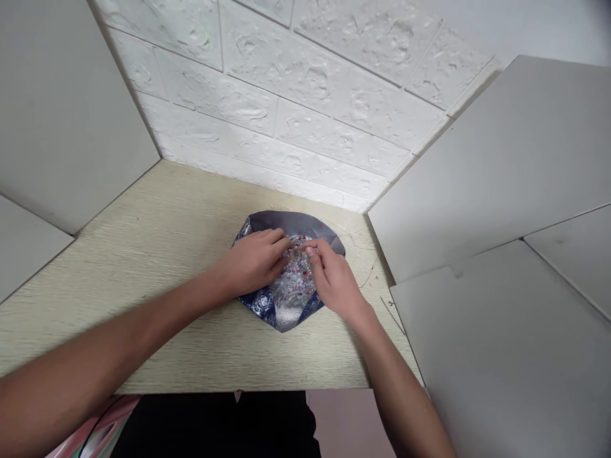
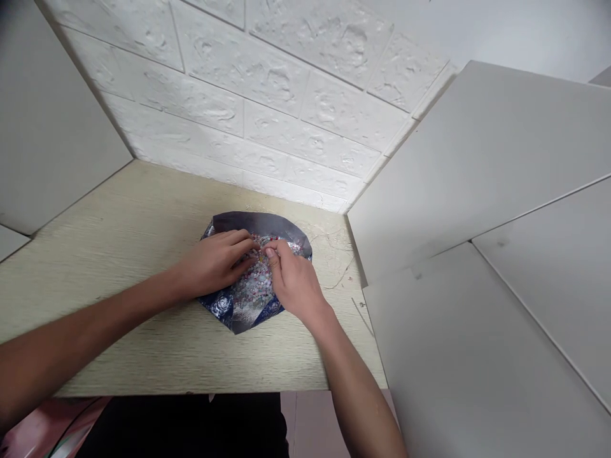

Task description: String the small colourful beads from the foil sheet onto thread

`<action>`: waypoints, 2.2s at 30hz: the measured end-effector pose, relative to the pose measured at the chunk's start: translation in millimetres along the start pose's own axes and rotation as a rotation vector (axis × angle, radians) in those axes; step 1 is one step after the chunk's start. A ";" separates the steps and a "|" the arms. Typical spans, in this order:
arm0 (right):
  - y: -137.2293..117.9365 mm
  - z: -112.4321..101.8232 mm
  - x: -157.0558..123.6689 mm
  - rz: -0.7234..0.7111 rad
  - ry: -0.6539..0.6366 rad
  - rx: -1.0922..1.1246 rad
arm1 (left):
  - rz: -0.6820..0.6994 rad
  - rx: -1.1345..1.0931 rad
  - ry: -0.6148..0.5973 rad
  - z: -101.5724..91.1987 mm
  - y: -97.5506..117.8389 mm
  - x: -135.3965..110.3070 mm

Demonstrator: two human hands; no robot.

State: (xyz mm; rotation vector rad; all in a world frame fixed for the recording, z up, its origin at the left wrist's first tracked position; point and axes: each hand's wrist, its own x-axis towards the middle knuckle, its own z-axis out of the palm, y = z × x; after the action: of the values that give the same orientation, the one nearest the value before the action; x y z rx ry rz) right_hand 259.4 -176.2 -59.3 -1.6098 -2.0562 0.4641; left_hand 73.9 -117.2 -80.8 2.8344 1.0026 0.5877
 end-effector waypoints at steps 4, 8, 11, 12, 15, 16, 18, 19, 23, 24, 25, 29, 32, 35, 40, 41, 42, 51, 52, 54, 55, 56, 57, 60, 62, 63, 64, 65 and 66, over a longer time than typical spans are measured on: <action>-0.1 0.4 -1.8 0.022 0.037 0.150 | 0.032 -0.179 0.036 -3.1 1.6 -1.1; 1.0 2.9 -2.7 0.006 0.041 0.238 | 0.094 -0.396 -0.023 -4.0 5.0 -1.8; 1.7 3.7 -2.6 -0.007 0.038 0.278 | 0.112 -0.539 -0.045 -2.0 8.1 -2.2; 1.9 3.7 -2.5 -0.008 0.042 0.280 | 0.096 -0.571 -0.046 -1.2 8.7 -2.1; 2.2 3.4 -2.1 -0.004 0.049 0.253 | 0.029 -0.638 -0.031 0.6 8.2 -1.5; 2.3 3.4 -2.0 -0.004 0.047 0.239 | 0.020 -0.651 -0.025 0.7 7.5 -1.1; 2.7 3.4 -1.8 -0.006 0.045 0.224 | 0.027 -0.662 -0.015 -0.1 6.2 -0.6; 2.9 3.5 -1.7 -0.009 0.049 0.225 | 0.029 -0.662 -0.007 -0.9 5.8 -0.5; 3.1 4.0 -1.6 -0.016 0.063 0.248 | -0.026 -0.675 0.050 -5.2 7.0 -0.6; 2.9 4.2 -1.7 -0.018 0.064 0.263 | -0.048 -0.686 0.050 -5.9 7.6 -0.6; 2.6 4.3 -1.9 -0.022 0.062 0.281 | -0.065 -0.699 0.039 -6.1 8.2 -0.5; 1.7 4.6 -2.6 -0.040 0.060 0.329 | -0.023 -0.750 -0.080 -1.9 8.6 0.1; 2.0 4.6 -2.9 -0.034 0.052 0.333 | 0.035 -0.741 -0.106 2.6 7.0 -0.1; 2.8 4.3 -2.6 -0.028 0.059 0.329 | 0.038 -0.723 -0.066 2.8 4.6 -0.9; 4.3 4.0 -1.5 -0.030 0.100 0.280 | 0.005 -0.700 0.026 -3.4 2.8 -1.5; 4.8 4.0 -1.2 -0.034 0.104 0.275 | -0.017 -0.692 0.061 -4.4 3.0 -1.3; 5.3 4.2 -1.0 -0.039 0.105 0.269 | -0.046 -0.687 0.106 -5.2 3.3 -1.1; 6.2 5.6 -0.5 -0.072 0.091 0.271 | -0.369 -0.843 0.596 -8.1 3.2 3.0; 6.2 6.0 -0.5 -0.072 0.093 0.273 | -0.370 -0.853 0.608 -8.1 3.3 3.3; 6.8 6.8 -0.5 -0.076 0.106 0.276 | -0.362 -0.891 0.603 -7.5 3.9 3.5; 7.4 7.1 -0.4 -0.076 0.127 0.279 | -0.356 -0.914 0.593 -7.1 4.3 3.3; 8.1 7.1 -0.3 -0.072 0.161 0.282 | -0.351 -0.927 0.577 -6.6 4.5 2.8; 9.0 6.9 0.0 -0.066 0.206 0.284 | -0.347 -0.925 0.560 -6.3 4.7 2.3; 12.0 4.5 1.8 -0.040 0.360 0.272 | -0.326 -0.847 0.507 -7.1 4.6 0.6; 12.9 2.2 3.1 -0.047 0.433 0.240 | -0.290 -0.782 0.451 -8.5 3.8 -0.2; 12.7 1.2 3.5 -0.060 0.455 0.224 | -0.256 -0.743 0.418 -9.0 3.2 -0.5; 12.1 0.4 3.6 -0.077 0.462 0.213 | -0.208 -0.693 0.385 -9.0 2.3 -0.8; 11.1 -0.1 3.4 -0.100 0.450 0.209 | -0.151 -0.631 0.353 -8.5 1.2 -1.1; 9.8 -0.3 2.9 -0.123 0.417 0.216 | -0.090 -0.559 0.327 -7.2 0.1 -1.4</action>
State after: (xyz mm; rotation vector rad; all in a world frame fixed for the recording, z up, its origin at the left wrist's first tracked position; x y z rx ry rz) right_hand 266.9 -170.9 -63.8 -1.3143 -1.7153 0.2675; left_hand 70.2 -118.5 -74.6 2.2354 0.8293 1.1402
